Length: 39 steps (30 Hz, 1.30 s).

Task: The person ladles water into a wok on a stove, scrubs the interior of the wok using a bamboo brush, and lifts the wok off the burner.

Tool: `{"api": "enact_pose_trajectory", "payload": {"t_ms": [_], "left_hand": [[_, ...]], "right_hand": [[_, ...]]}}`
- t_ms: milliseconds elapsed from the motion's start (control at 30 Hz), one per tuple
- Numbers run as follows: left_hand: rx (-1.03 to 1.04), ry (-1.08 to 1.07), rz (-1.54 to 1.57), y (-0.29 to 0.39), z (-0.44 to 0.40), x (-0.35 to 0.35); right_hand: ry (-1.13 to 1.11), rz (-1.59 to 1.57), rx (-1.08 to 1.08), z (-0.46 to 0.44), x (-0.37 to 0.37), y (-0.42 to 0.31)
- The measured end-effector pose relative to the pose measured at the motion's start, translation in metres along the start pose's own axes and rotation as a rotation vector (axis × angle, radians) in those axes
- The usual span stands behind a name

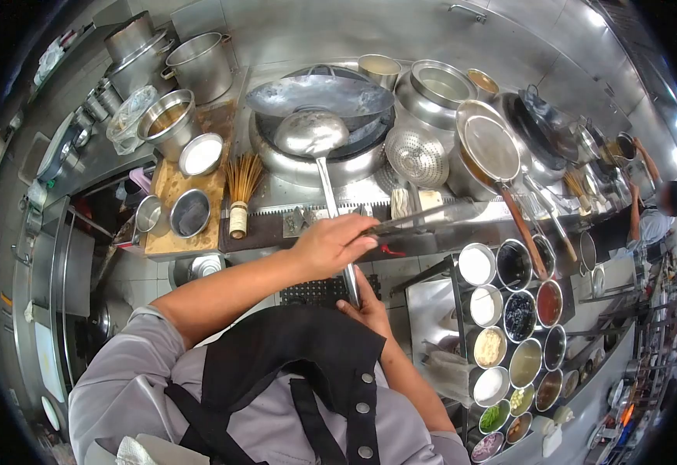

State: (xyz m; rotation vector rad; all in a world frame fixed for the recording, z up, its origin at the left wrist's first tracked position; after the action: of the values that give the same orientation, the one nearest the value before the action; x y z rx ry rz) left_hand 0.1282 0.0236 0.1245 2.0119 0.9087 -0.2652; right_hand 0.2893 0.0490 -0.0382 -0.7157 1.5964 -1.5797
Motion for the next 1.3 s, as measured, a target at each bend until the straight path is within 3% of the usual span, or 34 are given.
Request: {"api": "enact_pose_trajectory", "payload": {"t_ms": [67, 133, 300, 367, 400, 500, 533, 733, 1300], "left_hand": [[0.033, -0.057, -0.047, -0.005, -0.008, 0.018], [0.243, -0.003, -0.092, -0.002, -0.014, 0.035], [0.317, -0.108, -0.181, -0.004, -0.018, 0.058], [0.384, -0.157, -0.194, 0.005, -0.021, 0.055], [0.402, -0.147, -0.222, 0.006, -0.025, 0.055], [0.387, -0.132, -0.185, 0.010, -0.032, 0.050], [0.384, -0.142, -0.162, 0.015, -0.033, 0.049], [0.313, -0.250, -0.221, 0.008, -0.034, 0.055], [0.214, -0.206, -0.238, -0.009, -0.047, 0.047]], "right_hand": [[0.011, -0.120, 0.055, 0.002, 0.000, -0.009], [0.016, -0.051, 0.049, 0.006, 0.000, -0.020], [0.048, 0.021, 0.089, 0.010, -0.001, -0.013], [0.067, 0.089, 0.183, 0.011, -0.005, -0.033], [0.040, 0.027, 0.095, 0.009, -0.003, -0.060], [-0.085, -0.180, -0.046, 0.007, -0.013, -0.063], [-0.145, -0.202, 0.027, 0.011, -0.018, -0.060], [-0.106, -0.325, 0.130, 0.012, -0.017, -0.054], [-0.065, -0.286, 0.138, -0.010, -0.012, -0.044]]}}
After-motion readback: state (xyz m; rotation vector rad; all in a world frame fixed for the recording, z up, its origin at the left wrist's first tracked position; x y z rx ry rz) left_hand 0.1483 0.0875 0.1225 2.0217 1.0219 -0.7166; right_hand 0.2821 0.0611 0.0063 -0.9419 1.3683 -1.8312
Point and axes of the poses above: each hand's wrist, its own z-axis away from the middle knuckle, its own x-axis out of the palm, y = z × x, the point moved 5 cm from there along -z, towards the middle knuckle, and after that the axes turned 1 degree about z, right-handed, at the moved point
